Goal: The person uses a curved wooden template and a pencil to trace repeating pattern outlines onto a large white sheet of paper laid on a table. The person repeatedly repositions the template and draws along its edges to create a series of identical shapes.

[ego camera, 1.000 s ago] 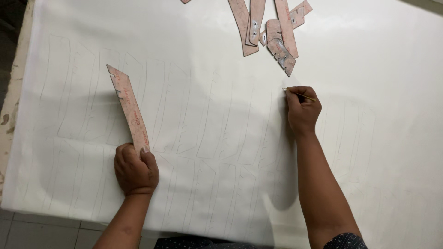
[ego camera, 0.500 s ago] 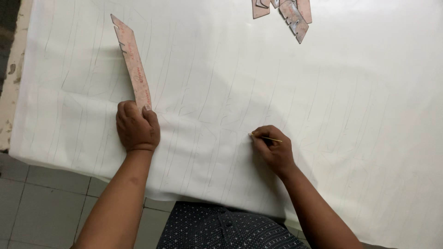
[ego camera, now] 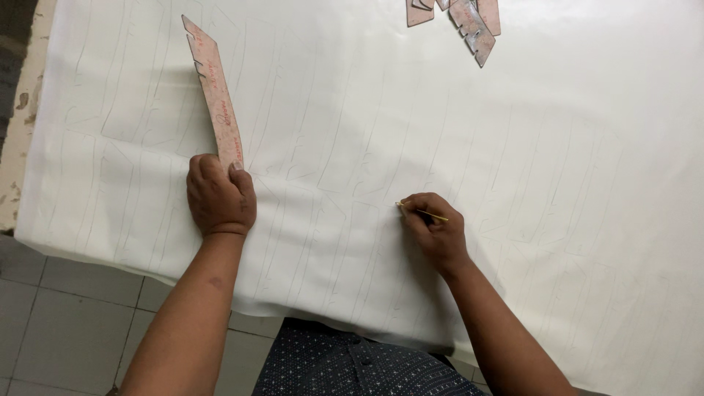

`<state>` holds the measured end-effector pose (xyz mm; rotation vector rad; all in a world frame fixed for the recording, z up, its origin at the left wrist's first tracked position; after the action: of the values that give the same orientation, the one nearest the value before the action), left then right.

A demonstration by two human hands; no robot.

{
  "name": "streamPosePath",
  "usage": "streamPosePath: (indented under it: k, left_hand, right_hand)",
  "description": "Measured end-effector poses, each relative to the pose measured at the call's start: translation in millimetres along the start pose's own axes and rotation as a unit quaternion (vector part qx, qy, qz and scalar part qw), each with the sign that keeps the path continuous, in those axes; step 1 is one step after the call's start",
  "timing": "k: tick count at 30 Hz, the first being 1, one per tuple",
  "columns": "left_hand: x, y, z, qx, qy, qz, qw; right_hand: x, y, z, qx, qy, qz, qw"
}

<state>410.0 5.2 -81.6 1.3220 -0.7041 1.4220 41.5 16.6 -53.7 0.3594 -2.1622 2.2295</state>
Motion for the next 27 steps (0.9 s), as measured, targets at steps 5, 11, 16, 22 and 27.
streamPosePath:
  k: [5, 11, 16, 22, 27]
  left_hand:
    - [-1.3, 0.8, -0.5, -0.002, 0.005, 0.003, 1.000]
    - [-0.6, 3.9, -2.6, -0.008, 0.012, 0.009, 1.000]
    - [2.9, 6.9, -5.8, -0.012, 0.015, 0.007, 1.000]
    - [2.6, 9.0, -8.9, -0.009, -0.011, 0.004, 1.000]
    - [5.9, 11.2, -10.9, -0.012, 0.002, -0.005, 1.000]
  right_hand:
    - [5.6, 8.3, 1.4, -0.028, 0.024, 0.009, 0.999]
    - [13.4, 4.0, 28.0, -0.015, 0.068, 0.099, 0.993]
    - [16.8, 6.0, 121.3, -0.028, 0.131, 0.054, 0.990]
    - [20.3, 12.6, 188.8, 0.004, 0.163, 0.086, 0.983]
    - [22.1, 22.5, 189.0, 0.031, 0.170, 0.083, 0.982]
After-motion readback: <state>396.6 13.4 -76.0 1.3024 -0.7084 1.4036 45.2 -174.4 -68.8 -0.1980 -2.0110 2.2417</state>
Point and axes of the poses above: each hand's wrist, its own z-axis towards the middle knuckle, its own x-axis out of the back of the hand, y = z × x, the point moved 6 cm from there along z, towards the middle knuckle, and after that the axes turned 12 degrees about z, right-handed, at the moved point
